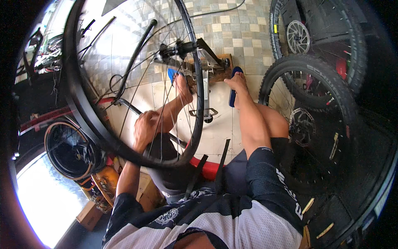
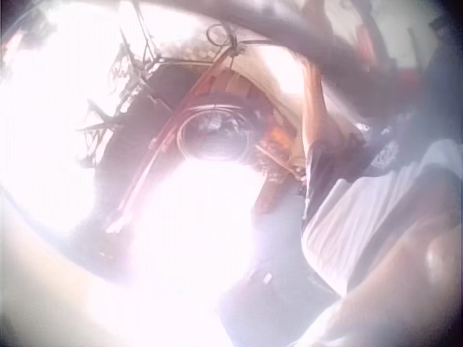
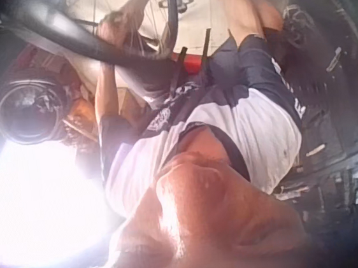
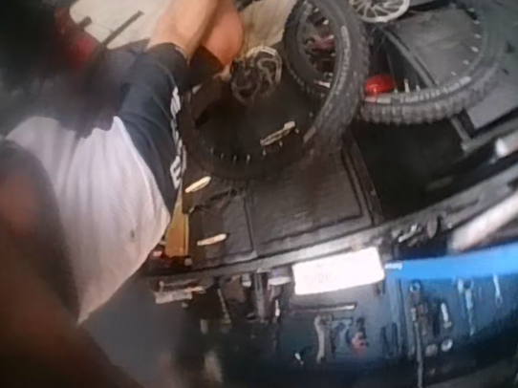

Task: The person adjusts the spokes of a bicycle wheel mounted on a truing stand using a spoke wrench. They rotate the wheel and tighten or loosen individual spokes to align the rim.

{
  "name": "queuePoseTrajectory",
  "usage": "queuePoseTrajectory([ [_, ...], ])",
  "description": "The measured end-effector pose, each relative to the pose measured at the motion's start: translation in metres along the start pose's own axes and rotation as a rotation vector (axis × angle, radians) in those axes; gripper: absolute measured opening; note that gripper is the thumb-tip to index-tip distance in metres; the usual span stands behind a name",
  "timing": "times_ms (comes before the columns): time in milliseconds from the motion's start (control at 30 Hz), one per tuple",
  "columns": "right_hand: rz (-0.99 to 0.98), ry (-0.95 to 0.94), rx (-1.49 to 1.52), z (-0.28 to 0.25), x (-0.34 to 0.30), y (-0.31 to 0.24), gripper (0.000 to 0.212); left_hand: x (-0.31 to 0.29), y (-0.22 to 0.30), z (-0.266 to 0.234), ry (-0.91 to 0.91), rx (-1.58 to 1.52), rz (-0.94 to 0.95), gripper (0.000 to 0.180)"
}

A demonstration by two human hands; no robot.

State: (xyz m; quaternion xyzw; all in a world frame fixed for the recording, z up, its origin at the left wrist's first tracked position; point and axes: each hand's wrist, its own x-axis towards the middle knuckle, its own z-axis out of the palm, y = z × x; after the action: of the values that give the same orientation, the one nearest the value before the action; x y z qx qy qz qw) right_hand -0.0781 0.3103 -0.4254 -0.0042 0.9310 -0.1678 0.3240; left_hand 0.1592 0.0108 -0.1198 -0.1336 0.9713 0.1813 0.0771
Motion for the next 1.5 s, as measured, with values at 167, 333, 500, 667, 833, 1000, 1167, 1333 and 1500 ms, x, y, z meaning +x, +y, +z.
queuePoseTrajectory([
  [167, -0.187, -0.067, 0.186, -0.080, -0.065, -0.035, 0.043, 0.031, -0.001, 0.052, 0.130, -0.379, 0.104, 0.029],
  [333, -0.371, 0.087, 0.209, -0.132, -0.156, -0.072, 0.046, 0.048, -0.017, 0.091, 0.182, -0.788, 0.090, 0.031],
  [500, -0.496, 0.114, 0.218, -0.132, -0.214, -0.063, 0.044, 0.068, -0.003, 0.110, 0.068, -1.058, -0.074, 0.035],
  [667, -0.522, 0.165, 0.353, -0.104, -0.240, -0.045, 0.043, 0.048, 0.040, 0.099, 0.063, -1.111, -0.042, 0.036],
  [833, -0.467, 0.230, 0.321, -0.083, -0.247, -0.035, 0.039, 0.056, 0.054, 0.101, -0.093, -1.456, -0.260, 0.038],
  [1000, -0.510, 0.239, 0.226, -0.083, -0.233, -0.034, 0.035, 0.045, 0.053, 0.103, 0.042, -1.321, -0.147, 0.036],
  [1167, -0.532, 0.234, 0.267, -0.077, -0.233, -0.036, 0.033, 0.029, 0.057, 0.076, 0.092, -1.064, -0.083, 0.032],
  [1333, -0.534, 0.201, 0.243, -0.073, -0.231, -0.035, 0.030, 0.031, 0.059, 0.042, 0.116, -1.040, -0.032, 0.027],
  [1500, -0.503, 0.162, 0.202, -0.071, -0.229, -0.031, 0.028, 0.032, 0.076, -0.015, 0.125, -1.249, 0.046, 0.030],
])
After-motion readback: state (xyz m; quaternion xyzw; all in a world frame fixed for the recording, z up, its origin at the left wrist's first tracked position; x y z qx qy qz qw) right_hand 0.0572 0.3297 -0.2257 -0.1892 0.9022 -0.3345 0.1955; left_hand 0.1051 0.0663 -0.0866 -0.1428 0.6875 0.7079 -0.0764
